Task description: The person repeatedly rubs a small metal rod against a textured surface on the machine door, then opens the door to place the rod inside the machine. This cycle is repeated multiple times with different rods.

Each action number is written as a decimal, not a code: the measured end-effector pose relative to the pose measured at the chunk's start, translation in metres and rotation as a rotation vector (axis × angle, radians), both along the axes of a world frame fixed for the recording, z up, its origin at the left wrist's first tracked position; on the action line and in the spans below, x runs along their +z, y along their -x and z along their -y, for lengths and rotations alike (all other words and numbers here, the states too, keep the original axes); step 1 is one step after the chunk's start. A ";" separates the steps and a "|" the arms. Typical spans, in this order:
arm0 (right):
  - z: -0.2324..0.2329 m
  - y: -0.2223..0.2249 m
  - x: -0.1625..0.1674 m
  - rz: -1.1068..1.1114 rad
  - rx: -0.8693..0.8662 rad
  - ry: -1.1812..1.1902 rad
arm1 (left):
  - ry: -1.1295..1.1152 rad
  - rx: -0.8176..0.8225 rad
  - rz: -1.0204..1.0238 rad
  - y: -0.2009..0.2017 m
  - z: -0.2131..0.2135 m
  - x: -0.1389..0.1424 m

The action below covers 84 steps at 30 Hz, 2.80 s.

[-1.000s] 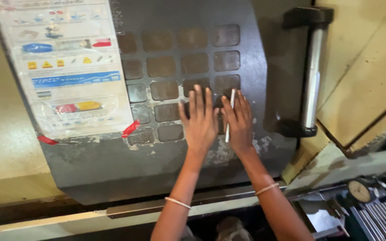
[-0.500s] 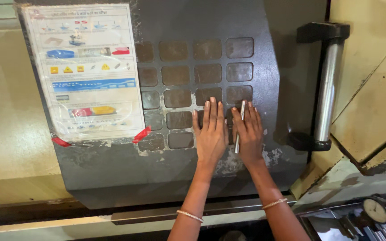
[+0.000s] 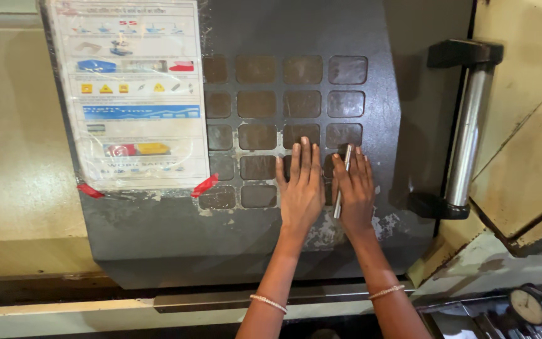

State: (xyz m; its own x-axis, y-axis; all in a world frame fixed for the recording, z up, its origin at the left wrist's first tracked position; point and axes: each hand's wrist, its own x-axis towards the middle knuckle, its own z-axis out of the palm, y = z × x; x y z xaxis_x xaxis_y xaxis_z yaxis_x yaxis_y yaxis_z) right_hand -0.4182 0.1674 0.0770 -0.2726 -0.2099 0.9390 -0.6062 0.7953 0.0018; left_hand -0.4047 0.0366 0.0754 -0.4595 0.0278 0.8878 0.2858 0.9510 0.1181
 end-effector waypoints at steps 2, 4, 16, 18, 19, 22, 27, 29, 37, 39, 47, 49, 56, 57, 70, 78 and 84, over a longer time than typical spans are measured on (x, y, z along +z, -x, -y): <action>0.002 0.000 -0.001 0.000 0.003 0.009 | -0.002 -0.007 0.007 0.000 0.000 0.001; 0.003 0.000 -0.001 -0.007 0.004 0.013 | 0.002 -0.021 0.020 -0.001 0.001 0.001; 0.003 0.000 -0.002 0.009 0.020 0.025 | 0.000 -0.018 -0.015 0.002 0.000 0.001; 0.003 0.000 -0.002 0.014 0.030 0.031 | -0.001 -0.021 -0.025 0.002 0.000 0.001; 0.003 0.000 -0.002 0.016 0.035 0.034 | -0.003 -0.022 -0.030 0.002 0.000 0.002; 0.003 -0.001 -0.002 0.010 0.040 0.042 | -0.004 -0.029 -0.016 0.001 0.000 0.002; 0.003 0.000 -0.002 0.008 0.040 0.042 | 0.004 -0.023 -0.023 0.002 0.000 0.002; 0.003 0.000 -0.002 0.013 0.037 0.044 | 0.005 -0.027 -0.027 0.002 0.000 0.002; 0.003 0.000 -0.002 0.018 0.024 0.039 | 0.002 -0.038 -0.029 0.005 0.000 -0.001; 0.003 0.000 -0.002 0.016 0.030 0.042 | 0.004 -0.030 -0.029 0.005 0.000 -0.001; 0.001 0.001 -0.003 0.017 0.024 0.043 | 0.002 -0.021 -0.026 0.003 -0.002 -0.001; 0.001 0.001 -0.003 0.016 0.033 0.044 | -0.004 -0.029 -0.020 0.003 -0.002 0.000; 0.001 0.001 -0.003 0.014 0.025 0.052 | -0.010 -0.036 -0.048 0.003 -0.002 0.000; 0.001 0.001 -0.003 0.014 0.028 0.050 | -0.012 -0.039 -0.049 0.003 -0.002 0.000; -0.001 0.001 -0.005 0.029 0.022 0.044 | -0.012 -0.025 -0.032 0.000 -0.003 0.001; -0.001 -0.001 -0.004 0.031 0.029 0.044 | -0.004 -0.007 -0.039 0.001 -0.003 0.001; -0.001 -0.001 -0.003 0.034 0.046 0.048 | -0.005 -0.004 -0.036 0.001 -0.003 0.001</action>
